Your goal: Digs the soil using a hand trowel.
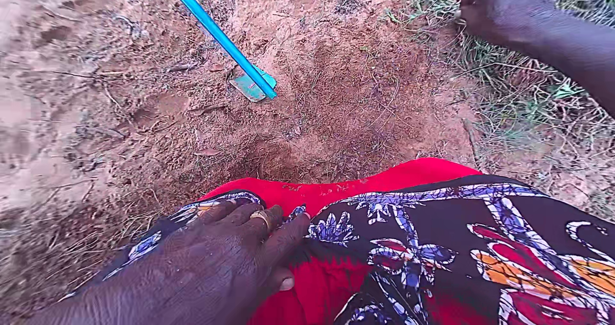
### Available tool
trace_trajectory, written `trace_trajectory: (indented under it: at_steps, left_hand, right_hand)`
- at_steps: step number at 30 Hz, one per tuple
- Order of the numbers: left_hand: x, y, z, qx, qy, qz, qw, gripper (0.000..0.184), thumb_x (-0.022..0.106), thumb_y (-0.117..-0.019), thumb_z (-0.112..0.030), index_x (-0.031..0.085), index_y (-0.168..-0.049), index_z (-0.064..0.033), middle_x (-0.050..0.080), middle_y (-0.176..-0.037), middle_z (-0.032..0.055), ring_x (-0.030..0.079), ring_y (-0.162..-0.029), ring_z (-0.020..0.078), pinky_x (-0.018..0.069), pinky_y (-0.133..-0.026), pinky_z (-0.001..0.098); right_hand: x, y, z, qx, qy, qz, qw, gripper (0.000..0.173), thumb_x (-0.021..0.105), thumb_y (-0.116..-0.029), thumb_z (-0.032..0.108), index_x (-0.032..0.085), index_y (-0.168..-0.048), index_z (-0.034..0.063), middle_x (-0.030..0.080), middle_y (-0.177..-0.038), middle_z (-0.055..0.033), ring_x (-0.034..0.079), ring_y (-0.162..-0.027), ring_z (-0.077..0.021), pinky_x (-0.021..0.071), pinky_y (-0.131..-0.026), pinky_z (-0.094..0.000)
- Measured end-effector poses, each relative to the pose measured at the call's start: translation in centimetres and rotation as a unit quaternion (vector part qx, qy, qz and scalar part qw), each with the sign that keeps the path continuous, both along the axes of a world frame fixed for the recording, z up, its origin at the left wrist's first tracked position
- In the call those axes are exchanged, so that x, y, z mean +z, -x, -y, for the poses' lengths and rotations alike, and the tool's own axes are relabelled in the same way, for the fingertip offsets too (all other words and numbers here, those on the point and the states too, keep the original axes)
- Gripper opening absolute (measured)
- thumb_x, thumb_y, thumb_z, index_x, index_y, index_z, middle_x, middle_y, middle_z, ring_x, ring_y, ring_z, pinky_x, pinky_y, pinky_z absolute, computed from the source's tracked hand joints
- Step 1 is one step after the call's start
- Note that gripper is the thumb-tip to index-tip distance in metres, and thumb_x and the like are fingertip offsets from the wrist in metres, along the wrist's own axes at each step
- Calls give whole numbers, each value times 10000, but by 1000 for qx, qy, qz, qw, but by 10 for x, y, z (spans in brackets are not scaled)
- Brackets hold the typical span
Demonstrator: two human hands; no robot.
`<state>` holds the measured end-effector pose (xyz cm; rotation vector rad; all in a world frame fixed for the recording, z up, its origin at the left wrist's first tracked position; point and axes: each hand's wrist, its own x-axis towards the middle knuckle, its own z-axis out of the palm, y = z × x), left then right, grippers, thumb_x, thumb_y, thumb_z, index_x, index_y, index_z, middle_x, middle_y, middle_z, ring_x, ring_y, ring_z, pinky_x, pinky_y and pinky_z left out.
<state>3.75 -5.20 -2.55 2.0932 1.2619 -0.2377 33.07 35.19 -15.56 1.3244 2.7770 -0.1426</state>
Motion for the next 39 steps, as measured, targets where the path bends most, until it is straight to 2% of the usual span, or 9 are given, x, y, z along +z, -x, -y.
trace_trajectory:
  at_steps: [3, 8, 12, 17, 20, 23, 29, 33, 39]
  left_hand:
    - [-28, 5, -12, 17, 164, -26, 986, 508, 472, -1081, -405, 477, -1512, -137, 567, -1432, 189, 575, -1285, 422, 494, -986, 596]
    - [-129, 26, 22, 143, 353, -67, 922, 758, 471, -1061, -513, 151, -1661, -177, 159, -1674, 279, 245, -1494, 534, 263, -1147, 695]
    - [-154, 14, 92, 180, 499, 165, 832, 436, 323, -1132, -194, 449, -1511, -19, 549, -1389, 296, 528, -1290, 411, 381, -1088, 548]
    - [-156, 12, 119, 334, 434, 61, 835, 549, 450, -1101, -355, 403, -1554, -48, 442, -1511, 315, 526, -1302, 498, 405, -1045, 673]
    - [-152, 3, 131, 346, 451, 58, 821, 498, 447, -1106, -255, 400, -1553, -40, 488, -1452, 340, 515, -1307, 512, 393, -1051, 666]
    - [-153, -7, 141, 367, 441, 118, 810, 530, 486, -1081, -144, 347, -1589, -78, 542, -1410, 322, 555, -1271, 497, 414, -1021, 668]
    - [-132, 3, 120, 417, 454, 128, 777, 602, 494, -1035, 20, 271, -1594, 19, 497, -1470, 327, 505, -1352, 471, 360, -1129, 580]
    - [-150, 19, 103, 348, 445, 56, 823, 667, 518, -1045, -59, 215, -1638, -87, 451, -1494, 349, 510, -1315, 529, 370, -1088, 651]
    - [-164, 29, 90, 275, 360, 68, 889, 601, 535, -1056, -102, 307, -1612, -105, 354, -1604, 257, 431, -1414, 473, 380, -1115, 614]
  right_hand:
    - [-44, 31, 58, 120, 96, -18, 988, 270, 492, -998, -57, 641, -1223, -63, 616, -1235, -368, 584, -1112, -637, 455, -833, -785]
    - [-86, 49, 205, 339, 296, 125, 884, 380, 576, -1055, 270, 629, -1395, 108, 537, -1477, -254, 475, -1350, -539, 397, -1060, -680]
    - [-105, 74, 226, 416, 241, -79, 873, 225, 576, -930, -44, 727, -1095, -20, 735, -1029, -260, 716, -943, -489, 522, -918, -641]
    - [-90, 229, 148, 271, 259, -216, 902, 556, 628, -1016, 192, 444, -1470, -71, 470, -1453, -379, 451, -1319, -615, 362, -1031, -757]
    - [-99, 320, 124, 186, 351, -270, 877, 823, 680, -948, 442, 304, -1542, 14, 454, -1503, -290, 541, -1283, -442, 448, -1021, -608]
    - [-101, 377, 137, 81, 448, -331, 827, 900, 787, -891, 271, 232, -1565, 52, 461, -1471, -259, 578, -1218, -306, 486, -1000, -497]
    - [-128, 389, 140, -114, 594, -282, 745, 210, 646, -1003, 249, 563, -1167, 149, 593, -655, 44, 592, -489, -66, 534, -479, -242]
    - [-151, 345, 140, -44, 662, -289, 690, 90, 620, -1025, 197, 599, -1002, 112, 562, -625, 61, 573, -508, -50, 535, -526, -214]
    - [-121, 312, 151, -41, 548, -291, 783, 151, 686, -958, 82, 535, -959, 80, 492, -648, 34, 453, -460, -36, 433, -455, -193]
